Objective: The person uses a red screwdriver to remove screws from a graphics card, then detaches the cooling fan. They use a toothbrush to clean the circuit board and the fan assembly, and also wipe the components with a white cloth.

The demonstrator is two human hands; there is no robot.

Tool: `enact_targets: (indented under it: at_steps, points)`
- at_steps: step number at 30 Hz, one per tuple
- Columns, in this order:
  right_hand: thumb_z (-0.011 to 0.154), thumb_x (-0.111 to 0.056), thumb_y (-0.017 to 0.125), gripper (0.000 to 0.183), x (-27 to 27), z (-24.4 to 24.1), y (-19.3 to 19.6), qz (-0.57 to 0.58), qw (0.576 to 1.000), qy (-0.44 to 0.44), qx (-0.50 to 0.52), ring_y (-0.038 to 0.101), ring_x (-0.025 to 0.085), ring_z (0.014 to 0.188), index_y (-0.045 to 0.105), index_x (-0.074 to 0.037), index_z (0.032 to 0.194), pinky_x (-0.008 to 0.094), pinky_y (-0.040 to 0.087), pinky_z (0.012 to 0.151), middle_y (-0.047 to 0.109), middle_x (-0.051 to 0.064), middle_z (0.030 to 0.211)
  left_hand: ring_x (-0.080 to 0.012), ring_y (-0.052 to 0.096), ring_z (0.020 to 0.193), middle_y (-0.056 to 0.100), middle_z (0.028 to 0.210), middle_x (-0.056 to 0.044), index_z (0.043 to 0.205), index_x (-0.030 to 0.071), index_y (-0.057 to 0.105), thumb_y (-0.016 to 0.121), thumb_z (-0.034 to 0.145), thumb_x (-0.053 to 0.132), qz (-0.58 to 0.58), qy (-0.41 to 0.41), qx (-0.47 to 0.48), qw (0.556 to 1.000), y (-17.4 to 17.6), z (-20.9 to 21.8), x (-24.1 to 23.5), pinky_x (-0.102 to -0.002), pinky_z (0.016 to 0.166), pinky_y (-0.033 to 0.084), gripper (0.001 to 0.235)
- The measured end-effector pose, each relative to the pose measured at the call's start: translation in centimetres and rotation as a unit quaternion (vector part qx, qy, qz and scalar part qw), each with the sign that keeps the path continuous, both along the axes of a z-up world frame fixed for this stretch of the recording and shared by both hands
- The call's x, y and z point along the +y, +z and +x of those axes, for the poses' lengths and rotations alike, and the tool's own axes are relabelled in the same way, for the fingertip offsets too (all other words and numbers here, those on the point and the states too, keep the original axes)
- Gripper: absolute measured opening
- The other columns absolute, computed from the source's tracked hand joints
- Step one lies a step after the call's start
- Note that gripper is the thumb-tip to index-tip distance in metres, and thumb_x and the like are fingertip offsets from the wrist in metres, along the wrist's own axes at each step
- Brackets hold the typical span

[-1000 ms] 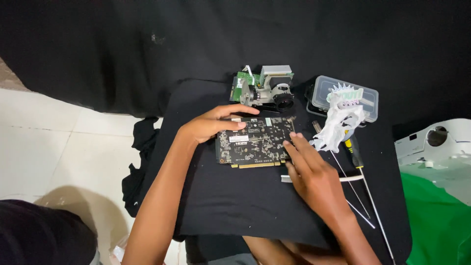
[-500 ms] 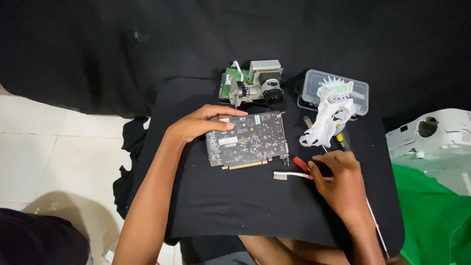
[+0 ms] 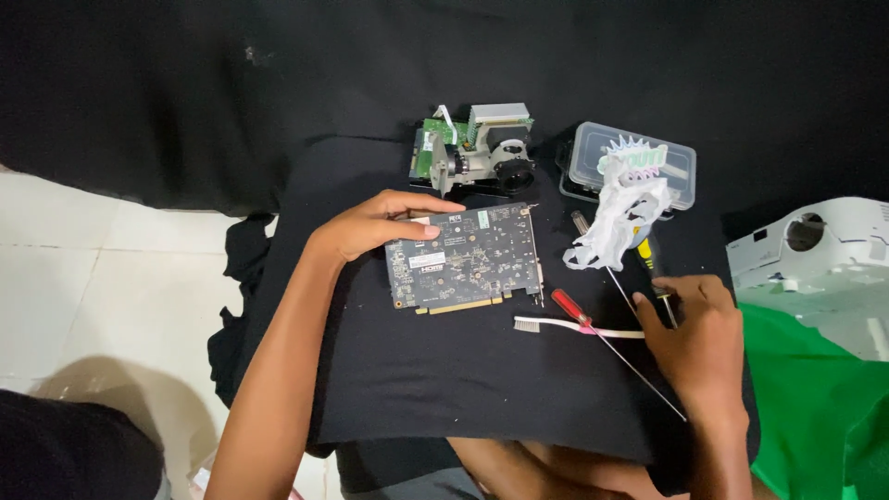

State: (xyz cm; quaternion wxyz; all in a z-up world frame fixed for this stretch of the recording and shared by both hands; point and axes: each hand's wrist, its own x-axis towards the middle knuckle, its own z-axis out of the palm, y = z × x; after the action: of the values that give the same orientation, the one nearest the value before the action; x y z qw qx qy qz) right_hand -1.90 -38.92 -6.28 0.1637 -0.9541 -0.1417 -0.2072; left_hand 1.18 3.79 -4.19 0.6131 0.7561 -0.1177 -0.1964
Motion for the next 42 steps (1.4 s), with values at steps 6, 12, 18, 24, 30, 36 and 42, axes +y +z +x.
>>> enact_targets:
  at_steps: [6,12,18,24,30,36,42]
  points:
    - [0.091,-0.015,0.08,0.03,0.6,-0.2,0.1,0.039,0.999,-0.01,0.027,0.064,0.033,0.096,0.075,-0.002,0.118,0.042,0.053,0.086,0.065,0.017,0.109,-0.0034,0.051,0.083,0.068,0.138,0.003,0.138,0.02,0.069,0.069,0.091,0.023,0.004,0.006,0.0,1.0,0.0,0.0,-0.1,-0.021,0.087,0.039,0.047]
    - [0.093,-0.017,0.079,0.018,2.1,-1.2,1.5,0.076,0.994,0.073,0.033,0.064,0.029,0.092,0.075,-0.005,0.106,0.04,0.05,0.083,0.069,0.012,0.098,-0.0053,0.058,0.092,0.071,0.134,0.001,0.138,0.018,0.069,0.069,0.091,0.022,-0.004,0.008,0.004,1.0,0.0,0.0,-0.1,-0.021,0.088,0.045,0.047]
    - [0.084,-0.024,0.08,0.033,5.4,-3.8,2.3,0.081,0.976,0.154,0.128,0.067,0.023,0.091,0.073,-0.008,0.113,0.034,0.05,0.084,0.066,0.007,0.099,-0.0062,0.056,0.093,0.071,0.128,0.002,0.138,0.019,0.069,0.069,0.091,0.021,-0.001,0.009,0.012,1.0,-0.2,0.1,-0.2,-0.021,0.089,0.043,0.047]
    - [0.09,-0.027,0.073,0.019,6.4,-4.3,0.1,-0.097,0.987,0.128,0.021,0.053,0.032,0.093,0.074,-0.021,0.107,0.047,0.045,0.076,0.055,0.006,0.106,-0.0049,0.055,0.089,0.071,0.123,0.003,0.139,0.018,0.069,0.069,0.092,0.022,0.001,0.015,0.014,1.0,0.1,-0.2,-0.1,-0.022,0.09,0.042,0.048]
    - [0.086,-0.013,0.081,0.012,3.9,-1.1,-0.1,0.142,0.973,0.162,0.079,0.063,0.028,0.098,0.078,-0.014,0.098,0.038,0.047,0.093,0.066,0.008,0.101,-0.024,0.053,0.117,0.065,0.14,-0.012,0.137,0.012,0.067,0.071,0.092,0.019,-0.05,0.009,-0.024,0.998,-1.7,0.1,0.3,-0.037,0.101,0.043,0.046]
    - [0.096,0.006,0.075,0.014,4.8,0.2,3.4,0.307,0.934,0.181,0.024,0.064,0.032,0.119,0.069,0.004,0.108,0.045,0.048,0.108,0.066,0.023,0.122,-0.0409,0.052,0.138,0.062,0.142,-0.026,0.137,0.006,0.066,0.074,0.093,0.019,-0.107,0.001,-0.056,0.993,-2.6,0.2,0.4,-0.05,0.109,0.046,0.046]
    - [0.111,0.003,0.06,0.018,7.4,0.7,5.1,0.385,0.903,0.194,-0.002,0.063,0.021,0.073,0.055,0.009,0.128,0.032,0.051,0.066,0.067,0.024,0.097,-0.0347,0.063,0.121,0.066,0.136,-0.026,0.137,0.009,0.068,0.074,0.096,0.023,-0.105,0.004,-0.055,0.993,-4.5,1.2,0.9,-0.041,0.095,0.05,0.044]
